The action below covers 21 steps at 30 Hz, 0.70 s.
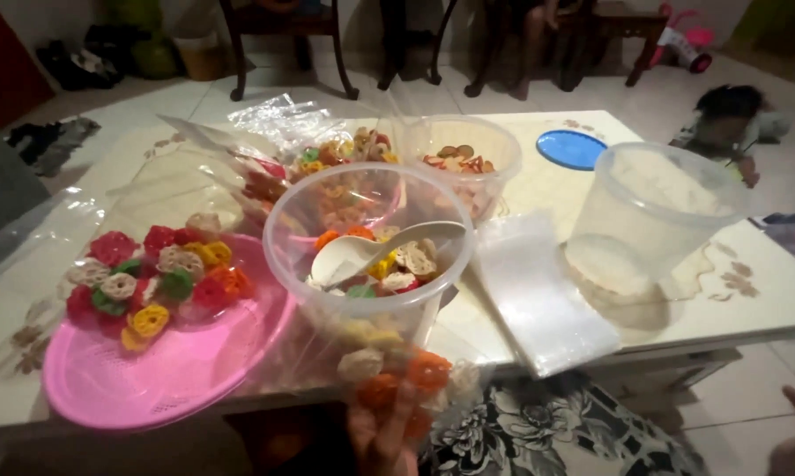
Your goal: Packaging colorful snacks into small plastic bags from a larger container and plate.
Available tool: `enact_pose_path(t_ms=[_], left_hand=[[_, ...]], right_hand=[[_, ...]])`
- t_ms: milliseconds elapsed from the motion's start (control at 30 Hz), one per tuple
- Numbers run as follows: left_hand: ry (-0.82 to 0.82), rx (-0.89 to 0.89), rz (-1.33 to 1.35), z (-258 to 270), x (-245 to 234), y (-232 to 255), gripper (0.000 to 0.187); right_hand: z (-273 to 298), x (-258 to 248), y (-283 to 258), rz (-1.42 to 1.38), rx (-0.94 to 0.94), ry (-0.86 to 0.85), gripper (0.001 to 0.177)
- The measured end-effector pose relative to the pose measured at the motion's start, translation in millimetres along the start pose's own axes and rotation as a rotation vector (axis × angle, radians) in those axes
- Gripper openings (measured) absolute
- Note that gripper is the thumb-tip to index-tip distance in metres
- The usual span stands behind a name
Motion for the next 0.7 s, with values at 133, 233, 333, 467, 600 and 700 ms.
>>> enact_pose_path(t_ms=[133,233,333,467,600,700], left_hand=[[-0.031,0.101,0.004,-5.4,-17.8,-12.6,0.036],[-0.011,0.076,-0.017,-0.3,-19.3,-3.3,0.055],[-0.097,0.044,-0.042,-1.2,-22.0,0.4,0.058],[-0.198,0.116,-0.163,-5.4,-26.9,1.0,0.037],[-0.159,0.174,-0.29,1.8,-22.7,18.5,0.061],[0.215,-0.02,-0.563,6.0,-39.3,27.8,0.066]], right_hand=[[-51.9,27.8,-19.8,-0.024,0.625,-0.158,0.044],[-70.0,82.7,-185.4,-0.382,1.067,-0.028,0.029],[-81.5,77.8,-314.3,-0.12,0.257,-0.098,0.007],[-99.1,132.4,-390.6,-0.522,0.873,-0.621,0.061],[-117.5,167.0,-415.9,-0.603,0.769,-0.719,0.065],[-111.5,175.1,-439.3,-0.548,0.598,-0.854,0.048]])
Point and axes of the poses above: each hand's wrist, its own z-axis away from the middle knuckle, its own x-axis out of the palm, y = z × x, the point moved 5 cm from there along -z, towards the middle knuckle, and after that the axes turned 7 degrees about x, right-handed, at the moved point
